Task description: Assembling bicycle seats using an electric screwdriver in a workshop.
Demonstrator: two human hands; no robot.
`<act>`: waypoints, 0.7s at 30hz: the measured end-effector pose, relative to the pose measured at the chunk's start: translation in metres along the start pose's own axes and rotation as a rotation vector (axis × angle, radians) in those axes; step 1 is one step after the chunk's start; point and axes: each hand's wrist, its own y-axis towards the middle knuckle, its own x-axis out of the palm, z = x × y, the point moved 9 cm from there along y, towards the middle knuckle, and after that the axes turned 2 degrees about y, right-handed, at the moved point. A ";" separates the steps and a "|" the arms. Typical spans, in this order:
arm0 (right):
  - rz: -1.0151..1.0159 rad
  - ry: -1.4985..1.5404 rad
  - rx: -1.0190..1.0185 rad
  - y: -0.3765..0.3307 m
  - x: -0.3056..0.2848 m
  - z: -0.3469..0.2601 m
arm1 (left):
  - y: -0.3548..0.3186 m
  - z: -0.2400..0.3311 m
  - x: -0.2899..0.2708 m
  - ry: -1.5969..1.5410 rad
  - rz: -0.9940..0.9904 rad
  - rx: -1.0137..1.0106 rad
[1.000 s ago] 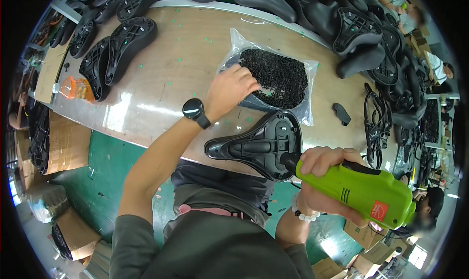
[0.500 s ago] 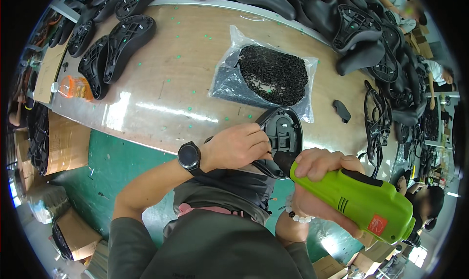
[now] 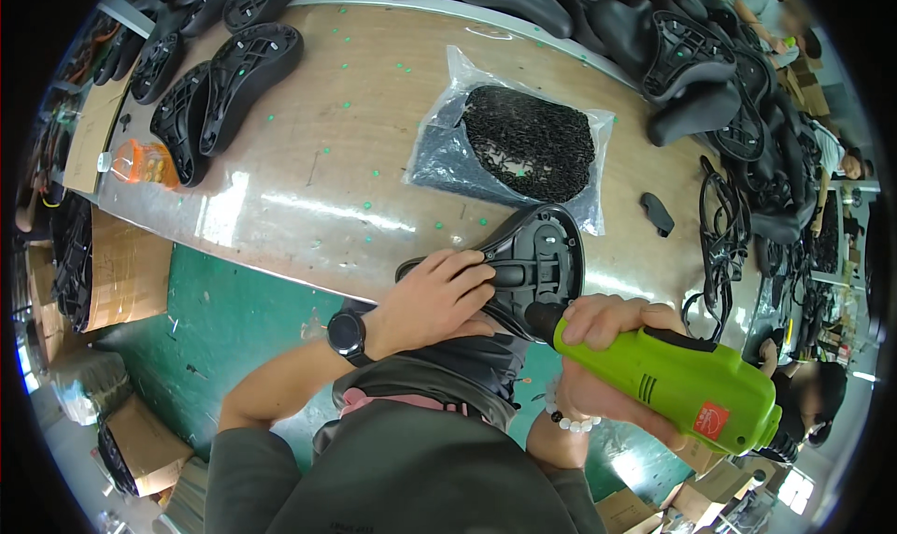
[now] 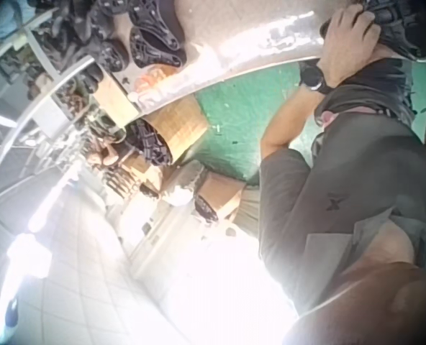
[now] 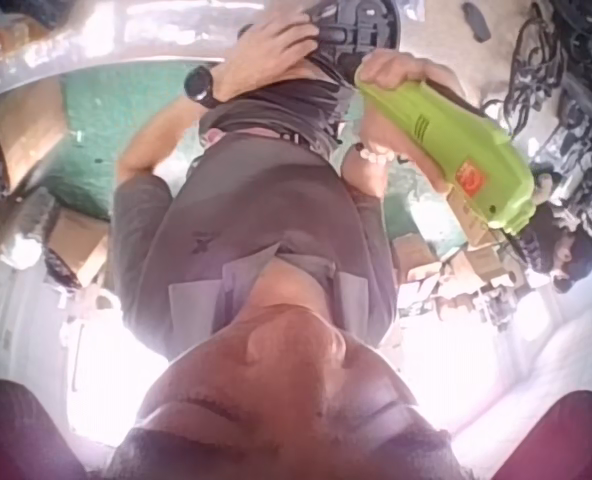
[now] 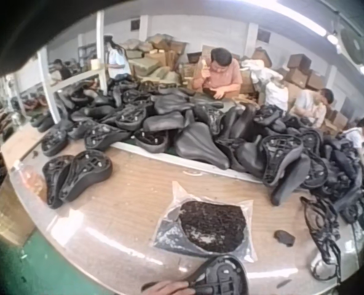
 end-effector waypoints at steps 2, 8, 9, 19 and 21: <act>-0.028 -0.016 0.024 -0.005 0.003 0.003 | -0.016 -0.002 0.017 0.113 0.006 0.012; 0.032 -0.027 0.093 -0.014 0.004 0.018 | -0.017 -0.006 0.020 0.023 0.015 0.047; 0.029 -0.023 0.094 -0.015 0.005 0.018 | -0.018 -0.007 0.020 0.025 0.016 0.044; -0.195 -0.188 0.050 -0.026 0.023 0.031 | -0.018 -0.009 0.019 0.011 0.025 0.050; -0.258 -0.252 0.027 -0.029 0.023 0.034 | -0.018 -0.009 0.019 0.008 0.014 0.046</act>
